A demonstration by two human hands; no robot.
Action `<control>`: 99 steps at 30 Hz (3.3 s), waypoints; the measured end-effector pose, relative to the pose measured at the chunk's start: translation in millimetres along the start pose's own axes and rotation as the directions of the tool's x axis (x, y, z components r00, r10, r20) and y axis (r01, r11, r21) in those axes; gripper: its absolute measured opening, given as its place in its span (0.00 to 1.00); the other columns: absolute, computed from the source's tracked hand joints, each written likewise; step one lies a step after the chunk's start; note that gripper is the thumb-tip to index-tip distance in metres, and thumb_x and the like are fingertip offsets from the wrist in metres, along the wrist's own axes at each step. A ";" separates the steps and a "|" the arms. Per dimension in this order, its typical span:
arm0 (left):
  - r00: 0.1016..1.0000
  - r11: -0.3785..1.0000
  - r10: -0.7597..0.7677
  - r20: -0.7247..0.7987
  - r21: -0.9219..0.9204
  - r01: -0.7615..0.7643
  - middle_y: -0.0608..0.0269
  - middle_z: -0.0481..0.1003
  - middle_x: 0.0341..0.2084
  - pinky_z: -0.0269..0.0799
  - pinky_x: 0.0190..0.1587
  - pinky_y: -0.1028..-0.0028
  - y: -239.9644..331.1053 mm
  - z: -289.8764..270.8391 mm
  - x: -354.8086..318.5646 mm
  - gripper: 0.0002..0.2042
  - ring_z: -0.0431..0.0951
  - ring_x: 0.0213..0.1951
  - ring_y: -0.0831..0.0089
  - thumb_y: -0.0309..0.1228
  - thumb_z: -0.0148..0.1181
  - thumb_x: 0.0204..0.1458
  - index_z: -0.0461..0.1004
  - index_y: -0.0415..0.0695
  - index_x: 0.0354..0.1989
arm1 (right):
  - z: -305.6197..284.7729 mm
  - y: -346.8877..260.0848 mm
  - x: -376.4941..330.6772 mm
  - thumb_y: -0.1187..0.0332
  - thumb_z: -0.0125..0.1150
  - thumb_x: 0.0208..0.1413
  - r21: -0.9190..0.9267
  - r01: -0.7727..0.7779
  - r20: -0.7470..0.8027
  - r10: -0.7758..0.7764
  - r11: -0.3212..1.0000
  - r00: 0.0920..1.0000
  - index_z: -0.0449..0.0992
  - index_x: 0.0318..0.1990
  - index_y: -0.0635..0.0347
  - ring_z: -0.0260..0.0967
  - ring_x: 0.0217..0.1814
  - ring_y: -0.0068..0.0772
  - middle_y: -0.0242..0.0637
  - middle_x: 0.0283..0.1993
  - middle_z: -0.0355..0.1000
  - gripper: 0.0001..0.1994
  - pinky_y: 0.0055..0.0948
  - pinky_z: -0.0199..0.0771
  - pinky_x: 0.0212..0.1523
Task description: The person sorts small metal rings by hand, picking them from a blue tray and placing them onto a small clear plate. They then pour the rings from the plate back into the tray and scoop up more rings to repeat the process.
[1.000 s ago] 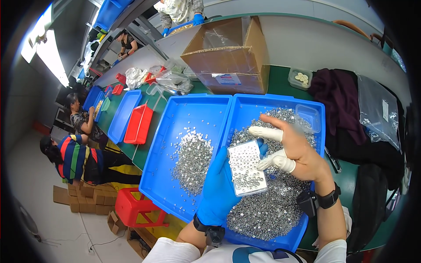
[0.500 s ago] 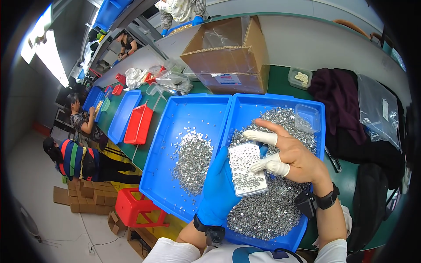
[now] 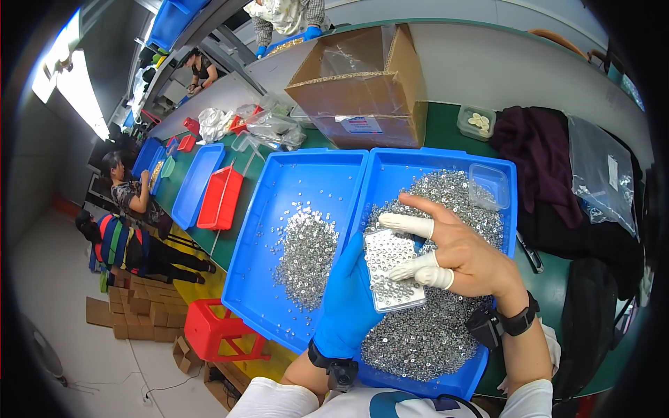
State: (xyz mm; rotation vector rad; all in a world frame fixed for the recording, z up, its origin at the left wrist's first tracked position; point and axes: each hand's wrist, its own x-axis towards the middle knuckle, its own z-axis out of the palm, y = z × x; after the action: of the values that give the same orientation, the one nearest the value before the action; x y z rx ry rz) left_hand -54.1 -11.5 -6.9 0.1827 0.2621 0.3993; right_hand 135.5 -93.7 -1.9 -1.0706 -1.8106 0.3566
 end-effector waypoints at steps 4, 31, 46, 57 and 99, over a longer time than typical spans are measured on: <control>0.999 0.998 0.004 -0.033 0.060 -0.002 0.47 0.68 0.53 0.72 0.51 0.53 -0.1 1.6 1.1 0.27 0.73 0.52 0.57 0.47 0.35 0.64 0.56 0.39 0.63 | 1.5 2.6 -2.6 0.49 0.49 0.59 -0.064 -0.062 0.061 0.066 0.996 0.996 0.83 0.41 0.47 0.45 0.71 0.56 0.41 0.65 0.61 0.19 0.52 0.49 0.65; 0.998 0.995 -0.050 0.038 0.086 0.047 0.49 0.64 0.58 0.67 0.56 0.53 0.4 -3.6 0.7 0.27 0.69 0.56 0.56 0.47 0.35 0.64 0.55 0.41 0.64 | 9.0 -0.8 -3.6 0.49 0.67 0.43 -0.237 -0.243 -0.039 0.241 0.940 0.970 0.56 0.66 0.55 0.40 0.74 0.51 0.44 0.71 0.47 0.43 0.48 0.44 0.69; 1.000 1.000 -0.011 -0.003 0.010 0.011 0.47 0.64 0.58 0.65 0.57 0.50 -4.7 -3.8 1.0 0.24 0.69 0.56 0.53 0.43 0.35 0.65 0.56 0.42 0.64 | 13.2 -10.4 1.0 0.51 0.66 0.44 -0.292 -0.247 0.030 0.267 0.924 0.963 0.51 0.68 0.56 0.37 0.75 0.52 0.46 0.72 0.43 0.45 0.49 0.41 0.70; 0.999 0.999 -0.036 0.008 0.040 0.036 0.52 0.67 0.56 0.69 0.54 0.54 -3.0 -1.3 0.8 0.27 0.72 0.54 0.58 0.48 0.35 0.64 0.56 0.40 0.64 | 12.9 -7.9 -1.4 0.62 0.54 0.56 -0.194 -0.317 -0.061 0.311 0.929 0.949 0.51 0.68 0.59 0.38 0.75 0.50 0.48 0.71 0.46 0.33 0.43 0.41 0.71; 0.999 0.998 -0.039 -0.015 -0.050 0.038 0.50 0.63 0.60 0.63 0.60 0.53 6.9 -10.8 2.7 0.26 0.67 0.58 0.56 0.44 0.34 0.65 0.54 0.40 0.65 | 20.0 -3.8 -3.2 0.65 0.53 0.58 -0.168 -0.361 -0.040 0.360 0.917 0.932 0.51 0.67 0.61 0.47 0.71 0.49 0.48 0.66 0.57 0.31 0.42 0.47 0.68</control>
State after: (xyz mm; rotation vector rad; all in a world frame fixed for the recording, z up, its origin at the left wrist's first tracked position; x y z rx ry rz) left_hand -57.3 -2.9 -16.1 0.1259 0.2713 0.3686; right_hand 117.0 -94.3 -11.2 -1.5342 -1.6544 0.4176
